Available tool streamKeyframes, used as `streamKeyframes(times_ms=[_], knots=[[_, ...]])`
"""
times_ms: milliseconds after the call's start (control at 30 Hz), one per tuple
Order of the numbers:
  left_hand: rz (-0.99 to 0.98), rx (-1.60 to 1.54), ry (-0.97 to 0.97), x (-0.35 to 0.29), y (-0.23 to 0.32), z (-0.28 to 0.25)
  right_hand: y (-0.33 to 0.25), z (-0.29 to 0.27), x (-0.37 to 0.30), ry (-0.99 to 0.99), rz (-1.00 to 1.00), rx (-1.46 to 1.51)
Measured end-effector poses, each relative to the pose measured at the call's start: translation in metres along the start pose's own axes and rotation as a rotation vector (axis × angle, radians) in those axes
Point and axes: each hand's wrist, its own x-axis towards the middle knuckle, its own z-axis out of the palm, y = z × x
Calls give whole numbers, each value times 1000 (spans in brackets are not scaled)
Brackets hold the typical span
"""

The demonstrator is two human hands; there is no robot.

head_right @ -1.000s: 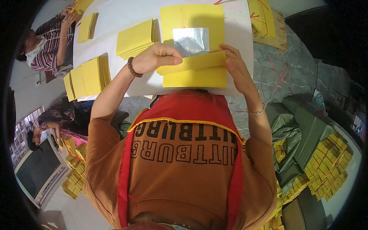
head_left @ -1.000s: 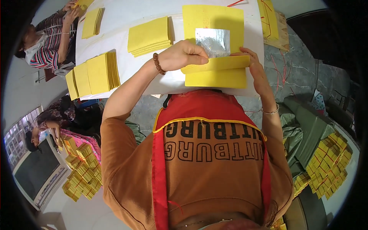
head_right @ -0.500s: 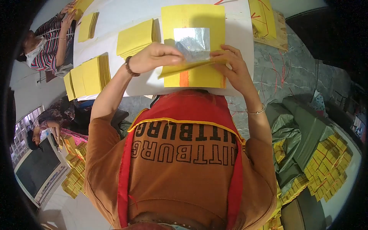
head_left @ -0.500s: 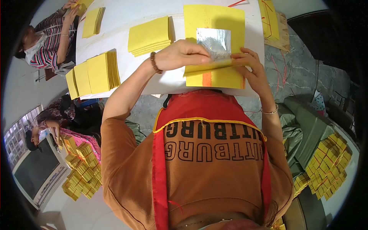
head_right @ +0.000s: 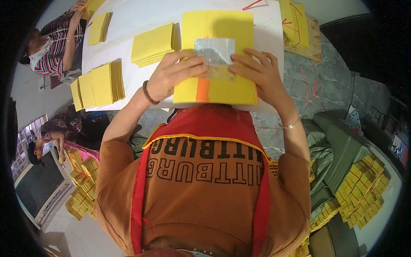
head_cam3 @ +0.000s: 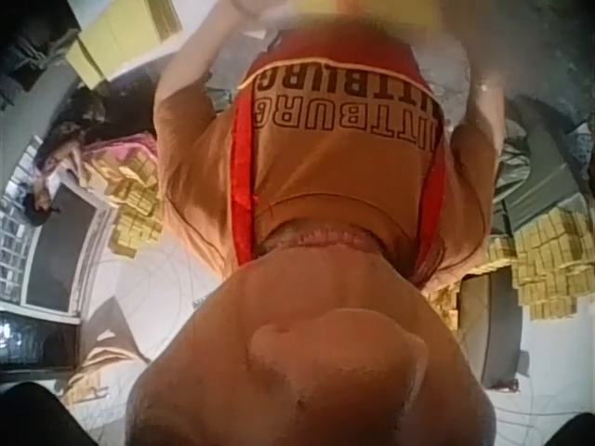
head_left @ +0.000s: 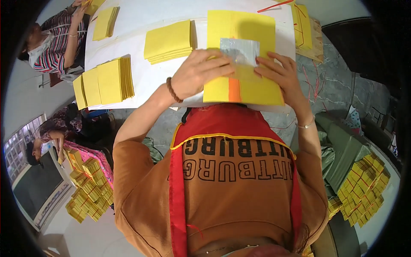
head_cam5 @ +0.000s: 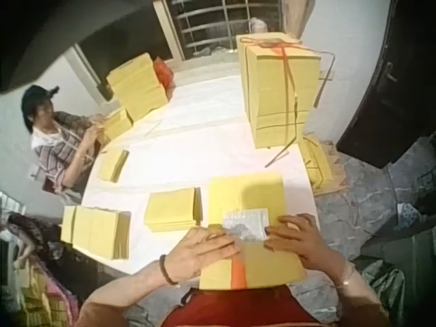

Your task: Folding and stacking yellow sheets of paper and bundling them with string.

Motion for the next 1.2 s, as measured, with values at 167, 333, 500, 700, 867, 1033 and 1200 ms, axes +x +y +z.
streamKeyframes(times_ms=[167, 333, 500, 700, 867, 1033, 1200], knots=[[70, -101, 62, -12, 23, 0, -28, -20, -16, -64, -112, -178], [-61, -252, -77, -16, 26, -1, -25, -7, -23, -135, -35, 5], [-243, -488, -32, -7, 19, -1, -17, -6, -15, -153, 118, 155], [-875, -540, -201, 13, 6, -1, -24, 8, -1, 3, 725, 717], [-953, -528, -227, 18, -4, 5, -31, 14, 14, 316, 805, 915], [-847, -840, 104, 11, -16, 31, -25, 20, 14, 362, 751, 872], [-995, -1022, 110, 13, -14, 25, -23, 22, 13, 315, 751, 768]])
